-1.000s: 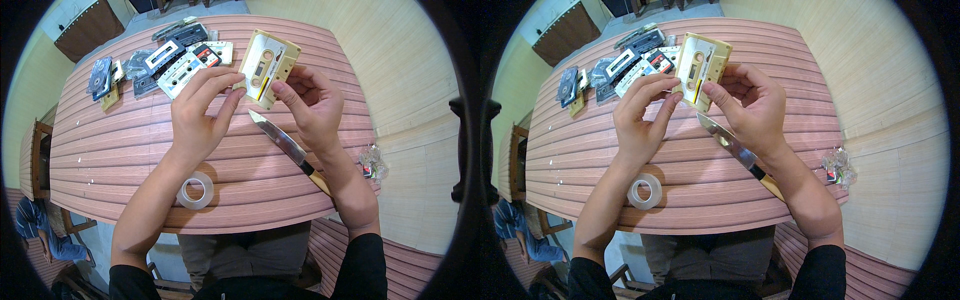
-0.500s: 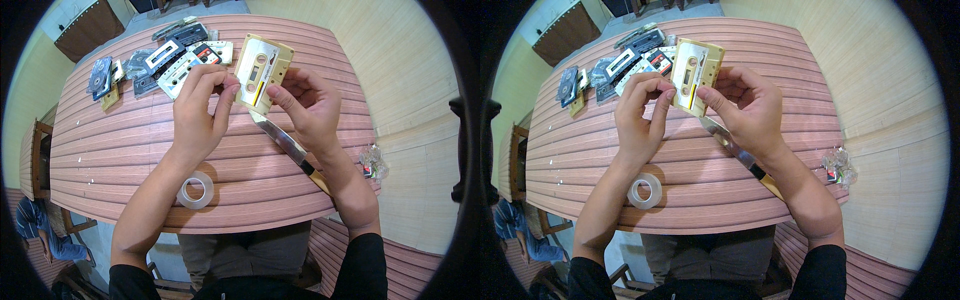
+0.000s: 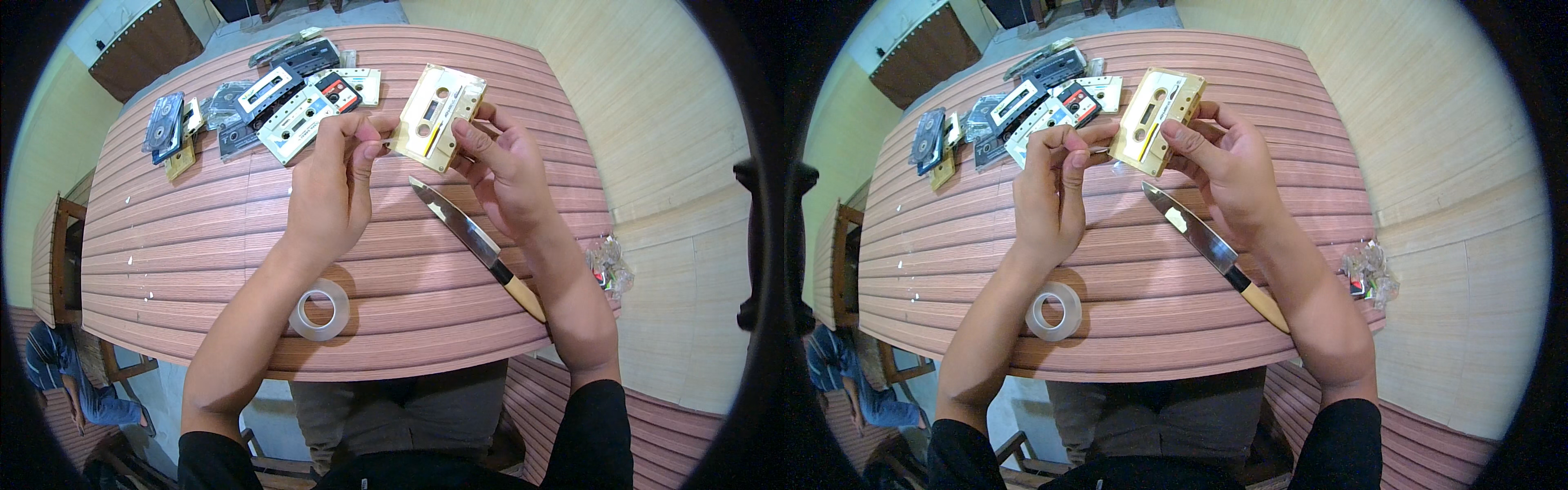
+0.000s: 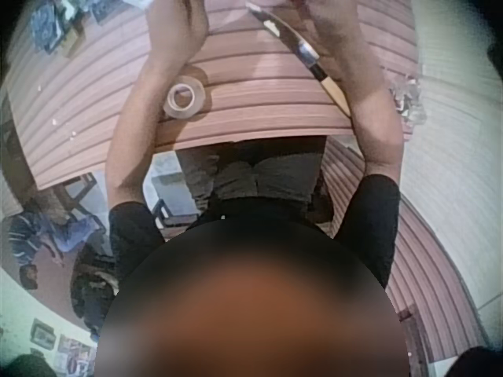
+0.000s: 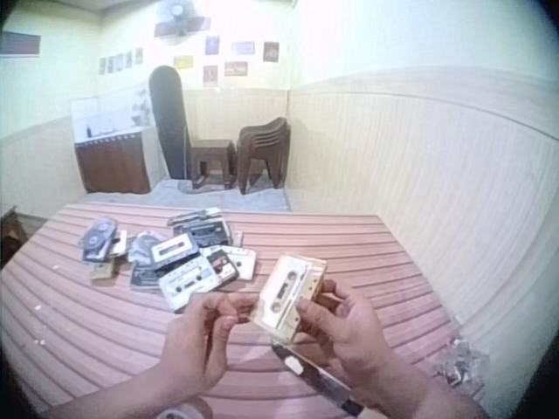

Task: The person handles several cassette tapes on a table, uses a knife to cut clear tape, and applies the tape to the tape reels inside a cassette. The person also briefly places a cassette on the wall before returning to the table to continue taping another cassette.

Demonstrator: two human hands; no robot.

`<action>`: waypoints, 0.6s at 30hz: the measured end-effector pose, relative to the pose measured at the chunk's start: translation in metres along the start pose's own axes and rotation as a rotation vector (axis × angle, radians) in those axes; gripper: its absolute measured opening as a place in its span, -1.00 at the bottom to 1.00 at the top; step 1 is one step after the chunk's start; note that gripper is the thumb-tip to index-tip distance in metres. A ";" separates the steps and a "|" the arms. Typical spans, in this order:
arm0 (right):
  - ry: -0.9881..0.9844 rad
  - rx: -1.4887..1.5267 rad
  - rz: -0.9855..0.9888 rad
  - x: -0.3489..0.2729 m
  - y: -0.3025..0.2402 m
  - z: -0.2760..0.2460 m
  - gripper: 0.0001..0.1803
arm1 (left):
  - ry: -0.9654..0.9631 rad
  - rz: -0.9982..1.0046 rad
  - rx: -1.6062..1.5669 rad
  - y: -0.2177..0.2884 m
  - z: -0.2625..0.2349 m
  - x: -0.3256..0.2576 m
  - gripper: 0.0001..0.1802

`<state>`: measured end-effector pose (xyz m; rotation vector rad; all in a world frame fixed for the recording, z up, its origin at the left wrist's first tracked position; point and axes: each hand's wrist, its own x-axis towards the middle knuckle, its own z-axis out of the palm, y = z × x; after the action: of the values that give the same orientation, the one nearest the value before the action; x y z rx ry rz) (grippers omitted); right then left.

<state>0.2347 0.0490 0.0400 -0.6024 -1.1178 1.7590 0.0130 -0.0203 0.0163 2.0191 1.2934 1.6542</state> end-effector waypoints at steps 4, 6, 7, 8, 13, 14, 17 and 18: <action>0.024 -0.058 0.004 0.000 0.000 -0.001 -0.48 | 0.036 0.022 -0.038 -0.006 -0.004 0.009 -0.90; 0.060 -0.111 0.011 0.002 0.000 -0.004 -0.47 | 0.024 -0.030 0.006 -0.009 -0.014 0.013 -0.96; 0.063 -0.112 0.005 0.003 0.000 -0.005 -0.46 | -0.068 -0.096 0.007 -0.010 -0.021 0.015 -0.97; 0.082 -0.117 0.002 0.004 -0.001 -0.007 -0.45 | -0.159 -0.163 0.009 -0.012 -0.029 0.018 -0.96; 0.123 -0.109 -0.002 0.008 -0.001 -0.011 -0.45 | -0.405 -0.260 0.083 -0.021 -0.036 0.019 -0.91; 0.126 -0.108 0.003 0.008 -0.001 -0.011 -0.46 | -0.403 -0.281 0.083 -0.022 -0.034 0.018 -0.88; 0.155 -0.112 0.014 0.007 0.000 -0.011 -0.47 | -0.335 -0.267 0.081 -0.025 -0.028 0.016 -0.79; 0.129 -0.097 0.003 0.007 0.000 -0.011 -0.48 | -0.297 -0.248 0.088 -0.026 -0.029 0.016 -0.77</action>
<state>0.2399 0.0602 0.0355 -0.7662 -1.1165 1.6513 -0.0254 -0.0031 0.0199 1.9649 1.4546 1.1588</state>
